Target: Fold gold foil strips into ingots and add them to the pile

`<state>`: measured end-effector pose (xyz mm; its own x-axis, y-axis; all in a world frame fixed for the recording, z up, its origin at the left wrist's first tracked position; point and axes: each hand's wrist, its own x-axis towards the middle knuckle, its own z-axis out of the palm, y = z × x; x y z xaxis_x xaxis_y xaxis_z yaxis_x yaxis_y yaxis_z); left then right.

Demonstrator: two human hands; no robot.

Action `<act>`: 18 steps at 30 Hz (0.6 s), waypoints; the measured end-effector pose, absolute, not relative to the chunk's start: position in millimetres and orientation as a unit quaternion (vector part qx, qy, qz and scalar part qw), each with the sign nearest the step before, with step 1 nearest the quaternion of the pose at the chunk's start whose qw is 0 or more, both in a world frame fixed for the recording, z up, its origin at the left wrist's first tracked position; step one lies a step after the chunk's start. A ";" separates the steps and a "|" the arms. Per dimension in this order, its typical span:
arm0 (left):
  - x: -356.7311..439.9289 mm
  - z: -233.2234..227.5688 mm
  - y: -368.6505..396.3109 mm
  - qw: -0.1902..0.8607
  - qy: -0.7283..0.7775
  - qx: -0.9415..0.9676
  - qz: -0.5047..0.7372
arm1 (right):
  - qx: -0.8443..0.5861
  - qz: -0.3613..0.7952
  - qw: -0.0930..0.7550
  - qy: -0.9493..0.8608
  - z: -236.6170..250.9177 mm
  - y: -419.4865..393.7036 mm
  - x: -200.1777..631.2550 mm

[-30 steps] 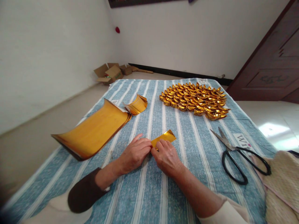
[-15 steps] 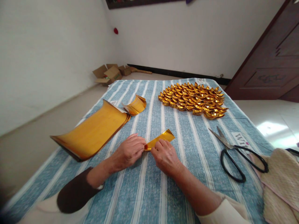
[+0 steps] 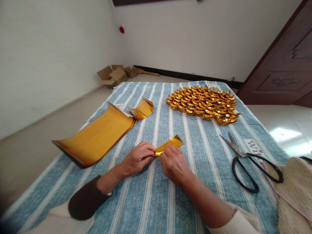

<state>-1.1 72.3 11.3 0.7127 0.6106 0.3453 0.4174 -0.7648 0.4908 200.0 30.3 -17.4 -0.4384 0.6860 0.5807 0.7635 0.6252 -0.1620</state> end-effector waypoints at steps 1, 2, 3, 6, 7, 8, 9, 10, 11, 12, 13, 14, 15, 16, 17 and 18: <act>-0.7 9.2 73.2 0.184 0.293 0.903 0.255 | -0.432 -0.064 0.316 -0.842 -17.1 30.2 199.5; -0.7 7.1 73.9 0.175 0.303 0.900 0.259 | -0.437 -0.065 0.320 -0.838 -17.1 30.2 199.1; -0.8 5.1 74.5 0.167 0.313 0.897 0.263 | -0.442 -0.065 0.323 -0.834 -17.3 30.2 198.7; -1.2 0.1 76.0 0.153 0.341 0.888 0.268 | -0.458 -0.054 0.326 -0.825 -18.7 30.0 197.7; -1.0 -1.1 76.4 0.152 0.351 0.886 0.263 | -0.462 -0.050 0.326 -0.823 -19.1 29.9 197.4; -0.5 -2.1 76.9 0.151 0.364 0.883 0.256 | -0.467 -0.046 0.326 -0.821 -19.4 29.7 197.2; 0.2 -2.9 77.3 0.150 0.376 0.880 0.250 | -0.471 -0.044 0.326 -0.818 -19.7 29.6 197.0; 1.0 -3.4 77.8 0.147 0.386 0.877 0.244 | -0.475 -0.042 0.327 -0.816 -19.9 29.5 196.8; 2.0 -3.8 78.3 0.145 0.395 0.875 0.238 | -0.479 -0.040 0.326 -0.814 -20.1 29.4 196.7; 2.9 -4.2 78.7 0.141 0.401 0.875 0.233 | -0.481 -0.039 0.326 -0.813 -20.3 29.5 196.5; 3.9 -4.4 79.0 0.138 0.404 0.875 0.229 | -0.481 -0.038 0.326 -0.813 -20.5 29.6 196.4; 4.8 -4.5 79.1 0.135 0.405 0.876 0.226 | -0.481 -0.038 0.328 -0.812 -20.8 29.7 196.2; 5.7 -4.6 79.2 0.132 0.406 0.876 0.224 | -0.481 -0.036 0.331 -0.811 -21.1 29.9 196.0; 6.4 -4.6 79.0 0.129 0.407 0.876 0.224 | -0.481 -0.035 0.335 -0.810 -21.4 30.1 195.8; 7.1 -4.6 78.8 0.128 0.410 0.875 0.224 | -0.482 -0.032 0.337 -0.808 -21.5 30.2 195.6; 7.7 -4.6 78.4 0.128 0.414 0.872 0.226 | -0.484 -0.030 0.339 -0.806 -21.4 30.4 195.3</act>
<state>7.7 78.4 -4.6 0.5554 0.7803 0.2874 0.6644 -0.6242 0.4110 195.3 30.4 -21.4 -0.3011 0.7596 0.5765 0.8009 0.5296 -0.2795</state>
